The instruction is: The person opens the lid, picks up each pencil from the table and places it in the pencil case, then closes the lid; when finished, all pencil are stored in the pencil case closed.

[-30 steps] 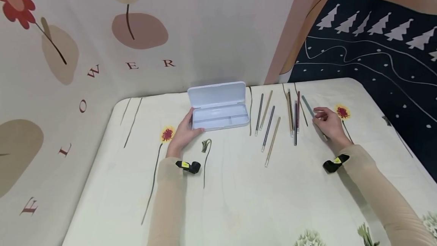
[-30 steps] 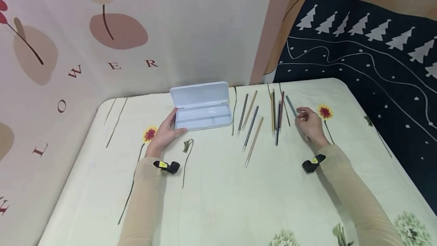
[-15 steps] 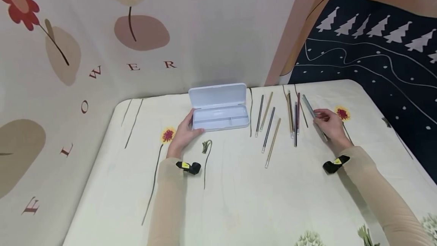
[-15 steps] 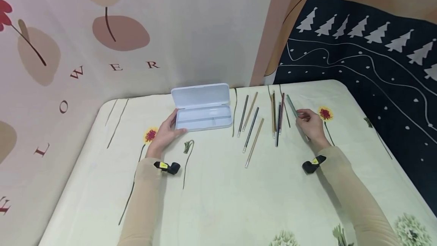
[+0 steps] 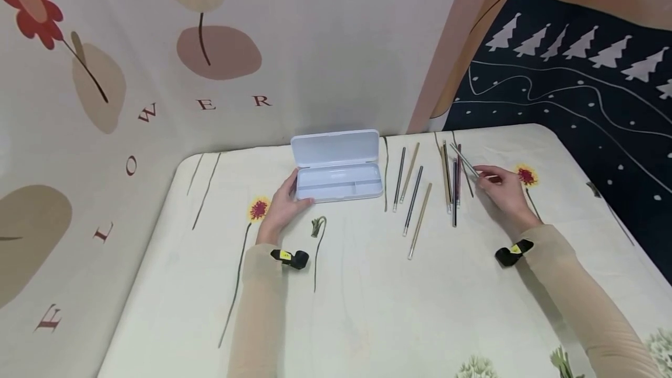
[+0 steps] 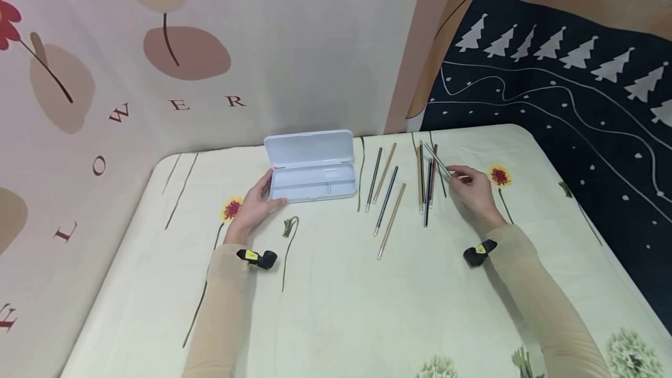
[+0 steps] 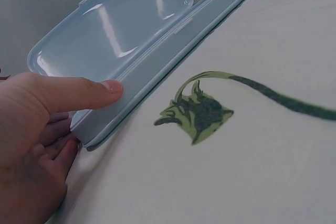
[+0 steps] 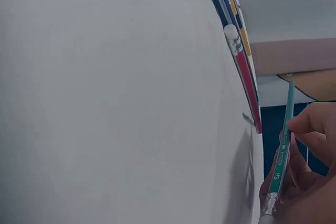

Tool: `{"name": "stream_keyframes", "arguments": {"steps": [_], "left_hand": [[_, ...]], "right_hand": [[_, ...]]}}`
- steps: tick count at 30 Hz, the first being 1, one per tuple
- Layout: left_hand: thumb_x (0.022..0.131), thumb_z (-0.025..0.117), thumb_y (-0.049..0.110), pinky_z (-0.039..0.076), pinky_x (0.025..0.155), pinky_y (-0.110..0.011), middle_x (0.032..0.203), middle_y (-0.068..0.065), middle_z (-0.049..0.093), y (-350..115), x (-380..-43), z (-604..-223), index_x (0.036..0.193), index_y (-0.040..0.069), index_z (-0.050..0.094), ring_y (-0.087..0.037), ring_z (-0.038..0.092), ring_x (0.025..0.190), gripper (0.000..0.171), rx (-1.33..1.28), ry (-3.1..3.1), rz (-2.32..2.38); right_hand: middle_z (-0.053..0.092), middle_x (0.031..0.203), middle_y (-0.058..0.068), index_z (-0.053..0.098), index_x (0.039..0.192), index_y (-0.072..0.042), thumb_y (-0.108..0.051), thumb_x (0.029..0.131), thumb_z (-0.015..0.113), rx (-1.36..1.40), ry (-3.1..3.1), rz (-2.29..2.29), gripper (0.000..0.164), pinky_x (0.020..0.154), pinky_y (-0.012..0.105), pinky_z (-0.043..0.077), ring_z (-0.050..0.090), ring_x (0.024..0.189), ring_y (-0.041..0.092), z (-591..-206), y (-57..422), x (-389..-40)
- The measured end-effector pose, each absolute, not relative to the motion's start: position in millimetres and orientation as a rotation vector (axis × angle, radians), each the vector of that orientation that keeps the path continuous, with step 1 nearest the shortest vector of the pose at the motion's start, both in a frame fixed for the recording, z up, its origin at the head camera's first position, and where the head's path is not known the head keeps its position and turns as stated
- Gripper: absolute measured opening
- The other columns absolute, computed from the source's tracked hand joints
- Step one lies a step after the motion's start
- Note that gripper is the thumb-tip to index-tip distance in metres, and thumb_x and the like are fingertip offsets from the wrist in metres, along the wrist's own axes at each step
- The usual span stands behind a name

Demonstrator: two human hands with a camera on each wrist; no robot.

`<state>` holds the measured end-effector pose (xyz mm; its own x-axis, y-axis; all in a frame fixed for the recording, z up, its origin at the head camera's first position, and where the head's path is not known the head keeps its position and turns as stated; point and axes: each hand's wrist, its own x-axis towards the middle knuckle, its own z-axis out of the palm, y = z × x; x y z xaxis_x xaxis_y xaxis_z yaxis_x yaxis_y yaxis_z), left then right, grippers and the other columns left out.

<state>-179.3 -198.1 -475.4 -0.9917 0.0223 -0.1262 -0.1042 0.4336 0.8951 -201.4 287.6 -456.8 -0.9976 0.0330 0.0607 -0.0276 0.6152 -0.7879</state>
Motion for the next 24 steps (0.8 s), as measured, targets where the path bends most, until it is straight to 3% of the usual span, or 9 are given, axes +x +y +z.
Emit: {"name": "stream_keyframes", "arguments": {"steps": [7,14,24], "left_hand": [[0.083,0.074,0.008,0.017,0.117,-0.037,0.157,-0.010,0.024,-199,-179,-476,0.155,0.012,0.019,-0.025,0.020,0.143,0.091,-0.063,2.559,1.612],[0.084,0.073,0.010,0.017,0.116,-0.037,0.157,-0.010,0.025,-198,-179,-474,0.155,0.012,0.020,-0.025,0.020,0.143,0.089,-0.065,2.553,1.620],[0.084,0.073,0.010,0.017,0.116,-0.038,0.157,-0.009,0.024,-199,-179,-475,0.155,0.013,0.019,-0.025,0.020,0.143,0.089,-0.076,2.560,1.603]], "right_hand": [[0.061,0.107,0.021,0.064,0.121,0.004,-0.009,0.096,0.054,0.142,-2.765,1.344,0.030,0.056,0.013,0.043,0.050,0.081,0.009,-454,274,-203],[0.061,0.110,0.022,0.065,0.119,0.004,-0.007,0.096,0.055,0.165,-2.757,1.406,0.027,0.056,0.013,0.044,0.051,0.087,0.019,-452,255,-209],[0.064,0.106,0.018,0.068,0.115,0.002,-0.005,0.096,0.056,0.246,-2.774,1.398,0.023,0.055,0.019,0.040,0.048,0.082,0.023,-450,227,-219]]}}
